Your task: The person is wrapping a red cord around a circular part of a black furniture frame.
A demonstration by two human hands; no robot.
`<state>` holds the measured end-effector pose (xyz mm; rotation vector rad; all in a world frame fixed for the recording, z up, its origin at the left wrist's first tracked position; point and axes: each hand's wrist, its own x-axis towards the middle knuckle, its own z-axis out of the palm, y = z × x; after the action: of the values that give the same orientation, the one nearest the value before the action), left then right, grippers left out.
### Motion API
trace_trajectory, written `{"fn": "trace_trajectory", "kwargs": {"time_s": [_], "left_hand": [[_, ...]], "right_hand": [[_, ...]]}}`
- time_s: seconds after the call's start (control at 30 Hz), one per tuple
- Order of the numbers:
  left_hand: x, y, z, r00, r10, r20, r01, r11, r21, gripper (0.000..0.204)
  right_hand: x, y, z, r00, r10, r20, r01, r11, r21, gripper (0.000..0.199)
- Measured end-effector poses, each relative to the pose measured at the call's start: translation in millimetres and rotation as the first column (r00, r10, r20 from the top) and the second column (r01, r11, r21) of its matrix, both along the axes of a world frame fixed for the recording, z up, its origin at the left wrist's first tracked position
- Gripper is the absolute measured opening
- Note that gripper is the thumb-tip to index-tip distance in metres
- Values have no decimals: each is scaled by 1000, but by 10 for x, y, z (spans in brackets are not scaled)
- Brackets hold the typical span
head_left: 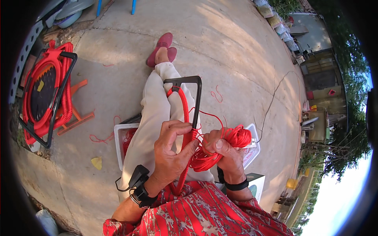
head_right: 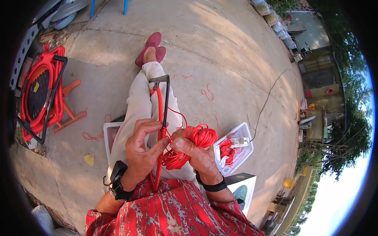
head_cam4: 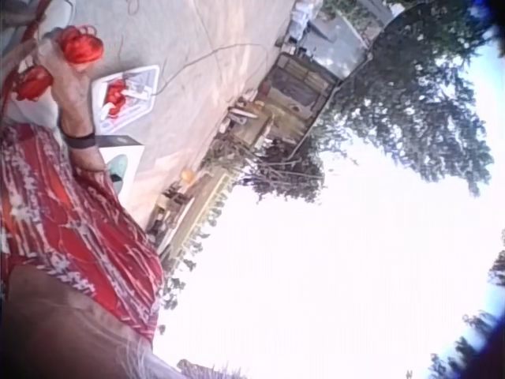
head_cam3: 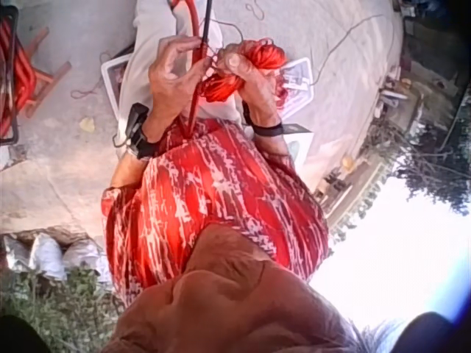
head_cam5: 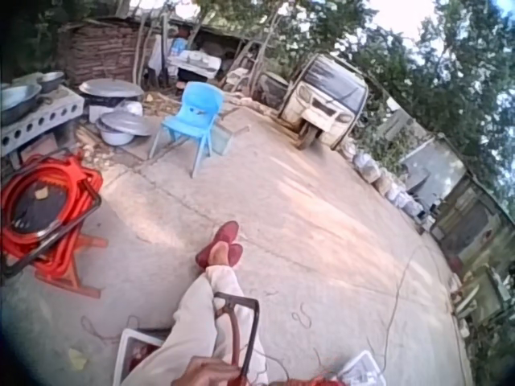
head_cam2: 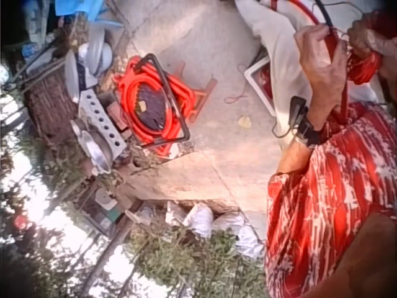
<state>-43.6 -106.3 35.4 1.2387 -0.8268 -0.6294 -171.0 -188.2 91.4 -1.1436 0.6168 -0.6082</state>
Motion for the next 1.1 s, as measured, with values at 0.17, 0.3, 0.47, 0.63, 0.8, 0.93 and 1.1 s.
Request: {"fn": "trace_trajectory", "kwargs": {"time_s": [0.17, 0.3, 0.47, 0.63, 0.8, 0.93, 1.1], "left_hand": [[-18, -17, -114, 988, 11, -155, -29, 994, -110, 30], [5, 3, -128, 995, -1, -97, -9, 994, -110, 31], [22, 0, -63, 997, -1, -74, -5, 997, -76, 27], [123, -28, 184, 993, 47, 111, -45, 999, -17, 22], [125, -133, 202, 912, 152, 381, -127, 988, -90, 8], [172, -97, 79, 988, 86, -124, -79, 995, 63, 9], [325, -116, 68, 871, 84, -484, -2, 986, 168, 14]], "right_hand": [[82, 55, 83, 979, 47, -200, -90, 973, -210, 22], [102, 64, 67, 969, 45, -243, -156, 874, -459, 19], [254, 37, 247, 948, 23, -317, -162, 893, -421, 20], [279, -162, 307, 952, 74, -297, -228, 818, -528, 20], [266, -389, 291, 939, 90, -333, -223, 895, -386, 20], [164, -627, 293, 865, -93, -494, -210, 826, -523, 27], [-124, -536, 175, 629, 122, -767, -481, 837, -261, 37]]}}
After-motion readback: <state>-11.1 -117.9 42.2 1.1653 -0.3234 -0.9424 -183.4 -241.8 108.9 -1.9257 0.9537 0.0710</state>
